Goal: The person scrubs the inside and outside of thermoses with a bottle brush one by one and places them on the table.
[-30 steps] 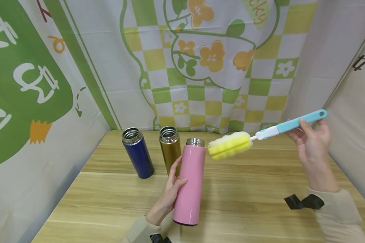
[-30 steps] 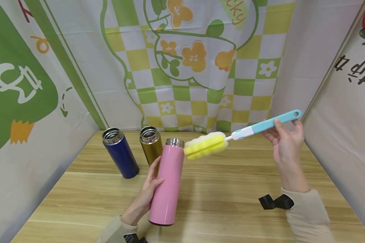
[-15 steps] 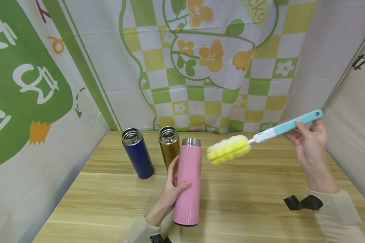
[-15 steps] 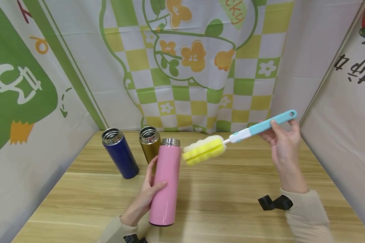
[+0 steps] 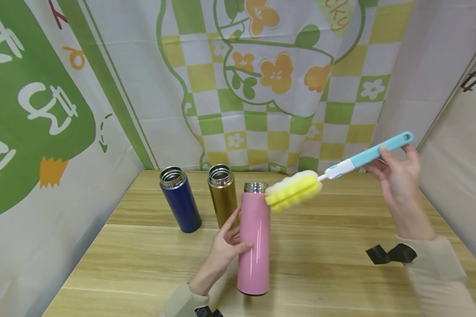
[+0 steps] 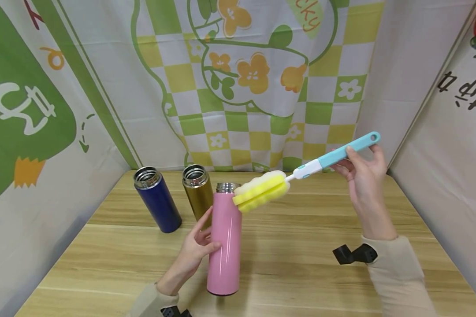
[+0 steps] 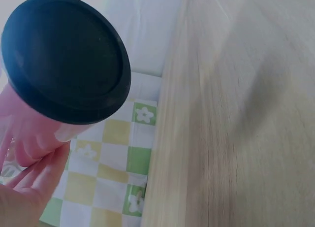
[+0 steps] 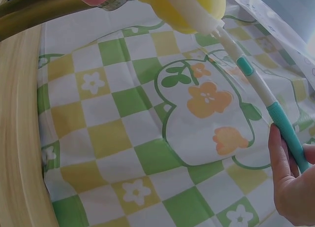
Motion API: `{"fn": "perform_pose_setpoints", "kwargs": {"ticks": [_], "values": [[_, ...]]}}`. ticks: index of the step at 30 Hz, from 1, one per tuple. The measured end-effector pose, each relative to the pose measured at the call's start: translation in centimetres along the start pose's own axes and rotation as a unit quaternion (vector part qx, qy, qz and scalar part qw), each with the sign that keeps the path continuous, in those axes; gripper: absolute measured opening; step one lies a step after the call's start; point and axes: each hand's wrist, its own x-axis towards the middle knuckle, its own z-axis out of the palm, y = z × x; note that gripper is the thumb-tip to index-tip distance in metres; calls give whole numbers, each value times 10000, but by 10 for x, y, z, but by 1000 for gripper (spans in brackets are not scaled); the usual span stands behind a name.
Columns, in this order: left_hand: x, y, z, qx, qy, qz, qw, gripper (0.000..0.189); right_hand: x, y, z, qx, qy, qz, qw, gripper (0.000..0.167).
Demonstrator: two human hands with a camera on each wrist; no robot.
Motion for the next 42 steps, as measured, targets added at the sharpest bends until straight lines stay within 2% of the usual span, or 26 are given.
{"fn": "perform_pose_setpoints", "kwargs": {"ticks": [7, 16, 25, 29, 34, 37, 42], "values": [[2, 0, 0, -309, -107, 30, 9995, 92, -1, 3, 0, -312, -74, 164, 9994, 36], [8, 2, -1, -545, 6, 147, 9984, 90, -15, 11, -9, -770, -590, 730, 9926, 39], [12, 4, 1, -682, 103, 184, 9974, 91, -29, 26, -17, -1367, -1188, 1095, 9774, 35], [13, 5, 1, -711, 147, 185, 9972, 91, -34, 31, -18, -1668, -1373, 1287, 9679, 38], [13, 6, 1, -694, 49, 175, 9974, 91, -38, 37, -18, -1866, -1599, 1478, 9580, 40], [11, 5, 0, -630, -117, 144, 9978, 90, -37, 38, -17, -1733, -1598, 1463, 9607, 39], [9, 3, -1, -604, -348, 132, 9975, 89, -32, 33, -14, -1284, -1446, 1214, 9736, 35]]}}
